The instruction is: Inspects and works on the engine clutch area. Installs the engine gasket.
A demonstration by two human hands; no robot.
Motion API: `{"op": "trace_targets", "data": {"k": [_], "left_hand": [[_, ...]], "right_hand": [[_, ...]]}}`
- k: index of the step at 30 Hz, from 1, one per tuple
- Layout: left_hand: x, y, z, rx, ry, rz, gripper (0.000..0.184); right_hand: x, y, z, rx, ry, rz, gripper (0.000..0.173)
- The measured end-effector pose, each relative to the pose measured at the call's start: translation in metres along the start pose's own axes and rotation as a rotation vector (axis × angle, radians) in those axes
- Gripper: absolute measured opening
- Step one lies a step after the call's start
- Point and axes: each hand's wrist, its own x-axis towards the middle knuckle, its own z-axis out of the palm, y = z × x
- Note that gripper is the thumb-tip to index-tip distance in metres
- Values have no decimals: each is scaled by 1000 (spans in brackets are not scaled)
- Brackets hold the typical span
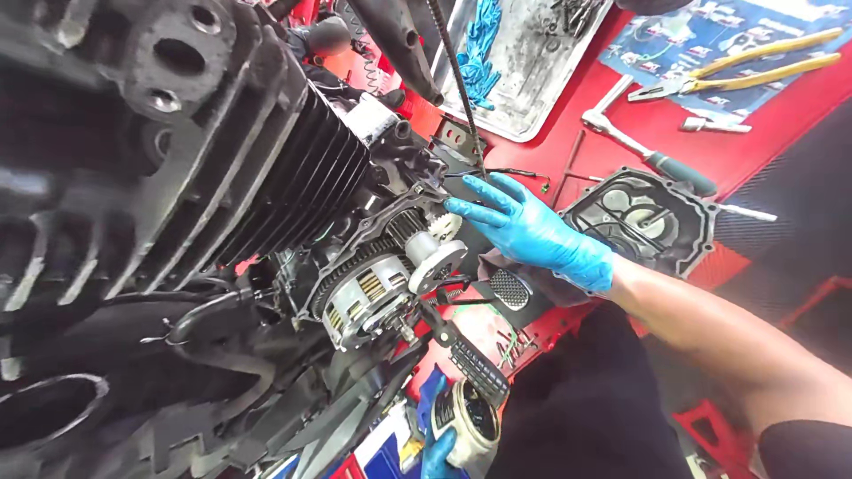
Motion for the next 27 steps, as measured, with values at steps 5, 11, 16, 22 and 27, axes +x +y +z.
{"op": "trace_targets", "data": {"k": [5, 11, 16, 22, 27], "left_hand": [[-2, 18, 25, 83, 209, -148, 72], [1, 16, 21, 73, 177, -160, 72], [9, -17, -15, 29, 114, -107, 81], [9, -13, -8, -4, 144, -113, 89], [16, -51, -50, -40, 60, -69, 93]], "right_hand": [[7, 10, -18, 3, -14, -51, 34], [16, 14, -32, -12, -32, -109, 33], [14, 15, -34, -51, -28, -139, 30], [-13, 10, -16, -44, -145, -63, 26], [-22, 6, -9, -7, -183, -5, 33]]}}
